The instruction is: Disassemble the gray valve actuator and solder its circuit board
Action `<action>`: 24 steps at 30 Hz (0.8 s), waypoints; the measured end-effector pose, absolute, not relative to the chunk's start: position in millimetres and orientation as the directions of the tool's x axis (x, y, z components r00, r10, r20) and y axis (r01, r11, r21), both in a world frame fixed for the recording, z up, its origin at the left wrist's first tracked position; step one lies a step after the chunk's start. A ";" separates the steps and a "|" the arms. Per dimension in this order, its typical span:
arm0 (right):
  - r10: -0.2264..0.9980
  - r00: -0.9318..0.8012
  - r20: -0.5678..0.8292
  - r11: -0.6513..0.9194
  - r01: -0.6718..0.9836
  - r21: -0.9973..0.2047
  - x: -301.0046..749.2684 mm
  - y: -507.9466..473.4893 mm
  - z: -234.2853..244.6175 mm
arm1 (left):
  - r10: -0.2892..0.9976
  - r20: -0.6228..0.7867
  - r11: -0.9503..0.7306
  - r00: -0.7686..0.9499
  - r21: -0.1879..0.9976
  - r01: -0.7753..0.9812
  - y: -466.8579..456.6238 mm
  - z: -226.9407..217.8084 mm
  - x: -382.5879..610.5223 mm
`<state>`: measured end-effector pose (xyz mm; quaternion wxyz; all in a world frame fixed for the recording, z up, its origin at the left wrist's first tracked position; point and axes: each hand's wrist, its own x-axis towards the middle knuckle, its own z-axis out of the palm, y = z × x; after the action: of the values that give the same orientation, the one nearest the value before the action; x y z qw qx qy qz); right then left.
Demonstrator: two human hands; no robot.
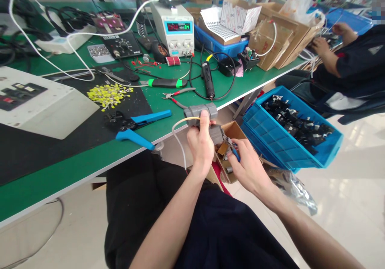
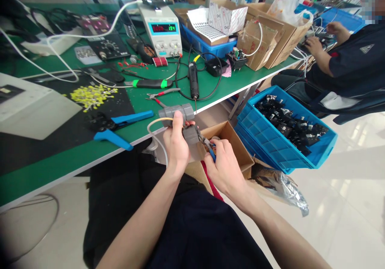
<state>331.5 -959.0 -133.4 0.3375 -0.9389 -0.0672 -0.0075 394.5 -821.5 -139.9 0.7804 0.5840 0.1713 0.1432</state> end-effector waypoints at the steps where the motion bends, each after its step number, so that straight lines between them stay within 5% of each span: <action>1: 0.116 0.991 0.062 -0.760 0.129 -0.637 331.5 -957.3 -134.2 | 0.427 -0.099 0.268 0.899 0.963 -0.022 -821.5 -139.1 394.3; 24: -0.055 0.995 0.078 -0.718 0.015 -0.696 331.9 -933.3 -147.2 | 0.490 -0.045 0.122 0.871 0.992 -0.017 -821.6 -138.3 387.8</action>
<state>331.9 -933.3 -147.2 0.3753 -0.9257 0.0110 -0.0468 387.8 -821.6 -138.3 0.7259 0.6390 0.1849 0.1747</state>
